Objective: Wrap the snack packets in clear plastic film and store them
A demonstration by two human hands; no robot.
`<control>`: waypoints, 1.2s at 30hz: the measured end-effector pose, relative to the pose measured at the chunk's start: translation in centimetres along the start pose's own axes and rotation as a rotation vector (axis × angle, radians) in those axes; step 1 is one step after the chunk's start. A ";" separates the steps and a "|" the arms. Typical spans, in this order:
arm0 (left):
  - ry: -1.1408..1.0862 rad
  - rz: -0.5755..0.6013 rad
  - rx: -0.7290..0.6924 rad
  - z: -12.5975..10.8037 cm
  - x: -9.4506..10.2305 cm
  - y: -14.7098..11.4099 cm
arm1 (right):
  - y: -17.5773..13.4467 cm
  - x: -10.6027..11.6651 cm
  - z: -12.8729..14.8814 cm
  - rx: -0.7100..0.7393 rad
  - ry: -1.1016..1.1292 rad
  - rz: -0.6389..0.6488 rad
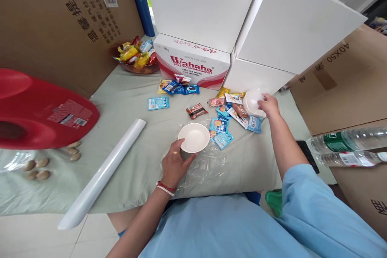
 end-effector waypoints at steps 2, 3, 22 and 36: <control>-0.002 -0.005 -0.015 0.0 0.0 0.0 | 0.0 -1.0 -0.4 -0.070 -0.092 0.088; -0.005 -0.010 -0.026 0.0 0.0 0.0 | -0.1 -1.3 -0.2 -0.101 -0.139 0.128; -0.098 0.035 -0.015 -0.4 0.2 0.0 | -19.0 -5.7 12.6 0.854 0.220 0.521; 0.099 0.100 -0.078 -0.4 -0.2 0.2 | -6.9 16.1 -8.6 -0.212 -0.460 0.354</control>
Point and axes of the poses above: each hand's wrist, its own y-axis towards the middle knuckle, its own x-axis out of the back of the hand, z = x × y, the point moved 1 cm from there along y, towards the middle knuckle, and after that the axes turned 6 degrees about x, right-handed, at the moved point
